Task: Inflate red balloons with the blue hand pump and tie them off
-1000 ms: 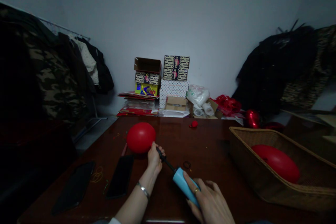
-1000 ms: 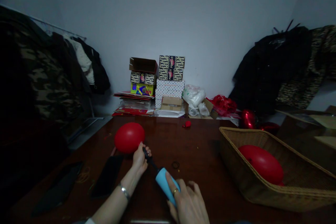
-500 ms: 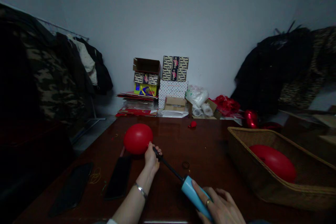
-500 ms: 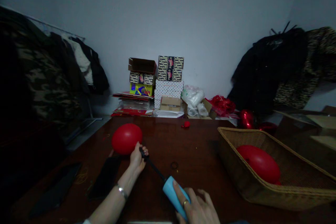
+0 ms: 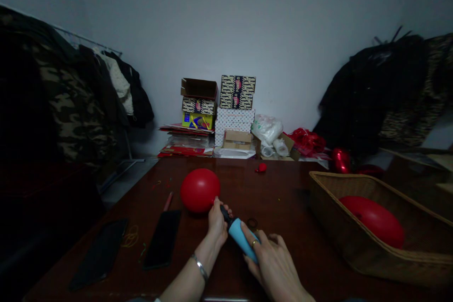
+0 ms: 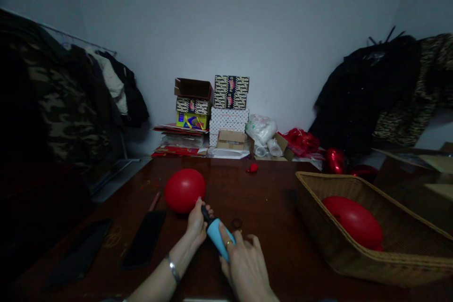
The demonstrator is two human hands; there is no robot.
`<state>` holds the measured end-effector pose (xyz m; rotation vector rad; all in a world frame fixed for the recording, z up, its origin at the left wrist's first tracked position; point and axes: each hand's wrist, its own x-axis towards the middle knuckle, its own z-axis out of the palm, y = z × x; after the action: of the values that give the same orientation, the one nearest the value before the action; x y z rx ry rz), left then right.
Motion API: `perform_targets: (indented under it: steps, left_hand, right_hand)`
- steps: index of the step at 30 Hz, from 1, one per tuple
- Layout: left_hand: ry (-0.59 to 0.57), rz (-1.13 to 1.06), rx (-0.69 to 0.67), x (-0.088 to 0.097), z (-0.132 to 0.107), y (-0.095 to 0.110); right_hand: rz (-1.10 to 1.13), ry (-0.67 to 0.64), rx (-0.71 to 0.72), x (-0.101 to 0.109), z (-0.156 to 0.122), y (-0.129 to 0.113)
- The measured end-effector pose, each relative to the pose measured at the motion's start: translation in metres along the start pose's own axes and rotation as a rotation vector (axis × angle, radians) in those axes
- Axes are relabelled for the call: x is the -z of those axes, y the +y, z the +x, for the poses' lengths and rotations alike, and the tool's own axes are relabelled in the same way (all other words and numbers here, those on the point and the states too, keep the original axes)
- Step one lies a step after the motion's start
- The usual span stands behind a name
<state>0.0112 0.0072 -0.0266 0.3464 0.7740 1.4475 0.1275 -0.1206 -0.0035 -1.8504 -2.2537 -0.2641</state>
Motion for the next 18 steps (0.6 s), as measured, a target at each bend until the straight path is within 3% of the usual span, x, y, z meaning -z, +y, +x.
perform_targets:
  steps: [7,18]
  left_hand:
    - [-0.020,0.020,-0.043,0.002,0.009,0.012]
    - [0.039,-0.044,-0.096,0.011,0.032,0.043]
  right_hand:
    - [0.078,0.017,0.021,-0.006,-0.012,0.003]
    - [0.045,0.157,0.228,-0.002,-0.052,0.047]
